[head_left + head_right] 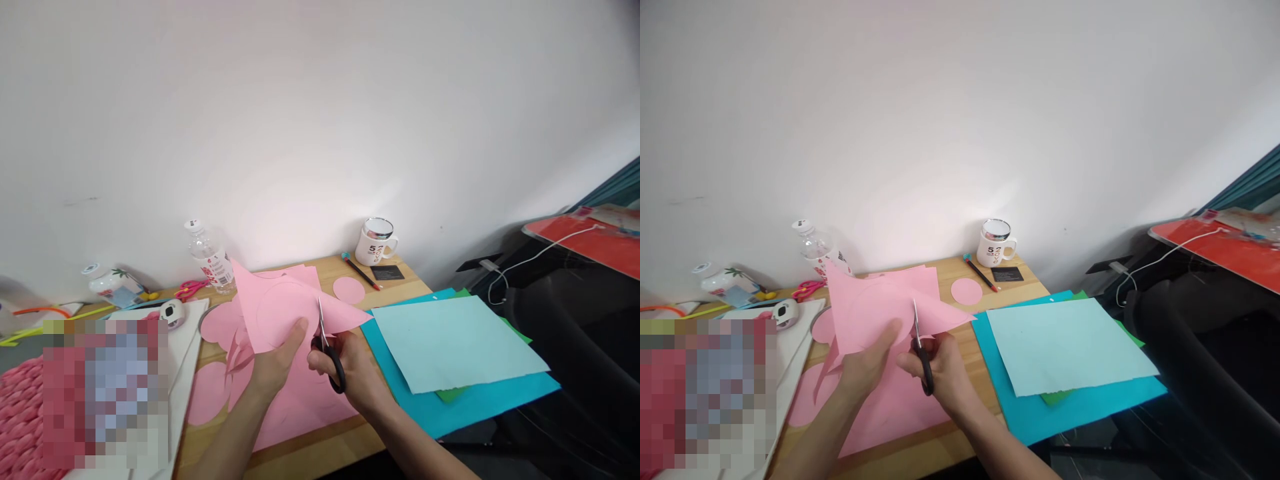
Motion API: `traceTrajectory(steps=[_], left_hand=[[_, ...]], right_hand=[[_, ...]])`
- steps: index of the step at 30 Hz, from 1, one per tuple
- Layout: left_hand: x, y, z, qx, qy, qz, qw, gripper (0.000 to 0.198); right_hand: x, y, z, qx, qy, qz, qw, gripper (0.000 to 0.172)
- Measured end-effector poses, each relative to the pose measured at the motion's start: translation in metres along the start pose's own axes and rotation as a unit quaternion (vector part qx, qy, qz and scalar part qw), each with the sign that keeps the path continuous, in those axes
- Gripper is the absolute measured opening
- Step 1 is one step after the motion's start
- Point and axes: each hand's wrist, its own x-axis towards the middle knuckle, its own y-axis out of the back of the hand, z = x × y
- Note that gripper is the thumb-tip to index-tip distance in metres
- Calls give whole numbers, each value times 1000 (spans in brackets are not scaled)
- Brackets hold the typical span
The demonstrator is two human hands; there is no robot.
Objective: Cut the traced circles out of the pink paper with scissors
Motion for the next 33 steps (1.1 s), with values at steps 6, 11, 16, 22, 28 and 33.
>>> traceTrajectory(steps=[6, 11, 16, 22, 28, 33], left_hand=[[-4, -3, 7, -10, -8, 33, 999, 21], [1, 3, 5, -11, 15, -41, 999, 23], [5, 6, -1, -30, 9, -55, 998, 25], [4, 6, 2, -19, -7, -50, 999, 23], [6, 9, -2, -29, -10, -80, 996, 28], [10, 7, 0, 4, -49, -13, 999, 33]], right_hand=[[1, 1, 7, 0, 13, 16, 1000, 25], [1, 3, 15, 1, 30, 24, 999, 16], [1, 2, 12, 7, 25, 30, 999, 12], [1, 0, 10, 14, 27, 33, 999, 13], [1, 2, 14, 22, 36, 25, 999, 13], [-1, 1, 6, 18, 31, 39, 999, 15]])
